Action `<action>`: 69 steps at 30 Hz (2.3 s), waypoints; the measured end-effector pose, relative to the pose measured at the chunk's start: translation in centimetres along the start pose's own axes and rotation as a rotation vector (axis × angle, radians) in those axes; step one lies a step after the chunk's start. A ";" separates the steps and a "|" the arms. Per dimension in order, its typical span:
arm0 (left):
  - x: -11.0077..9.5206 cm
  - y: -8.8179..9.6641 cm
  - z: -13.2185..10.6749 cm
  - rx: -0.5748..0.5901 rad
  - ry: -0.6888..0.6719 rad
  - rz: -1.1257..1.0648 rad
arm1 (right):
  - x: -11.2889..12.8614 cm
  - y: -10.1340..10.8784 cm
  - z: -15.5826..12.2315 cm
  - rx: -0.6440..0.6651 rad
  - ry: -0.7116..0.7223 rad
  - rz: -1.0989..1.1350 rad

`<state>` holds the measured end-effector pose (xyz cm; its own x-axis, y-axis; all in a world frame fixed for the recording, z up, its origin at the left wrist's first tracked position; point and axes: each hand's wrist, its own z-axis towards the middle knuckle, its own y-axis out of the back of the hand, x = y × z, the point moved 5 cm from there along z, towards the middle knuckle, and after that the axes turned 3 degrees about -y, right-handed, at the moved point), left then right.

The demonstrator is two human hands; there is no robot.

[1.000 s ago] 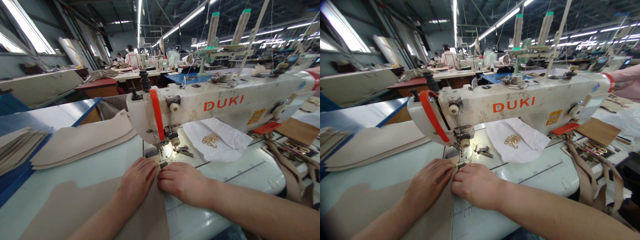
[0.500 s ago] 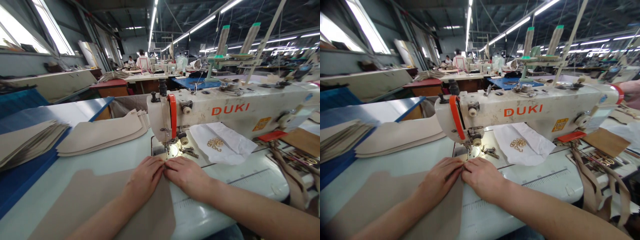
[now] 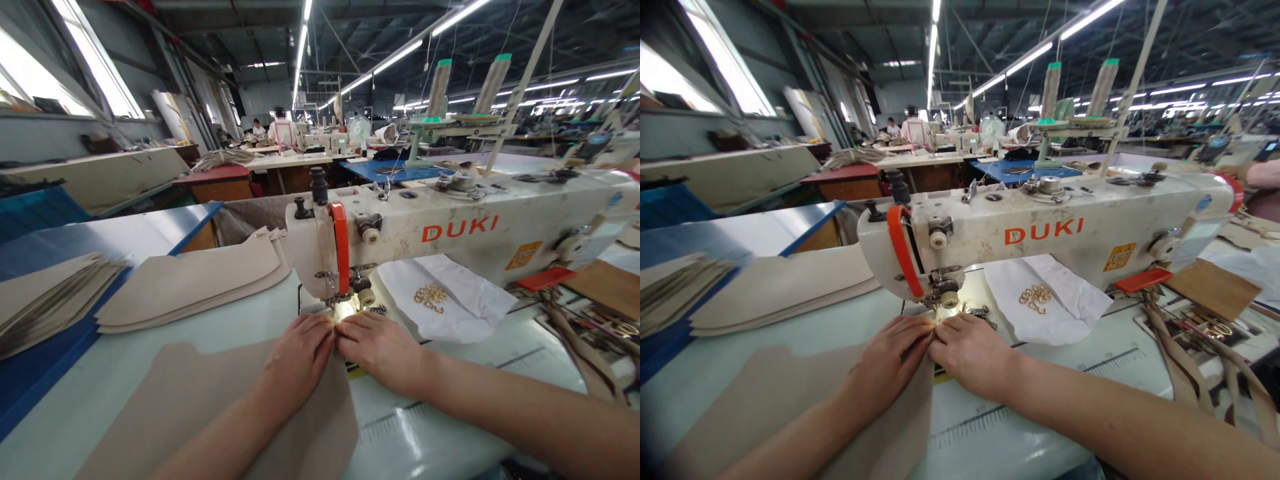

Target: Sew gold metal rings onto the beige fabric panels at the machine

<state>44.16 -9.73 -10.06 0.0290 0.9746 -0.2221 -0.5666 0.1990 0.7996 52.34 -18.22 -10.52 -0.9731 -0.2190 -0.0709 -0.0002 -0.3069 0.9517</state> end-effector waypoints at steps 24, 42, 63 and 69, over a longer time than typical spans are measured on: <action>1.6 -0.3 1.0 -0.032 -0.001 0.037 | -1.1 -0.3 0.5 0.006 -0.098 0.088; 0.9 -0.4 -0.2 0.139 -0.054 0.178 | 0.1 0.3 -0.4 -0.035 0.042 0.076; 1.6 -1.1 -0.4 0.193 -0.041 0.189 | 0.0 0.1 -0.2 -0.004 0.040 0.116; 1.8 -1.1 -0.4 0.179 -0.049 0.240 | -0.3 -0.2 -0.2 -0.004 0.036 0.128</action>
<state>44.51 -8.23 -11.58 -0.0461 0.9989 0.0089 -0.4084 -0.0270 0.9124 52.65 -18.30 -10.77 -0.9563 -0.2896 0.0400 0.1239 -0.2776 0.9527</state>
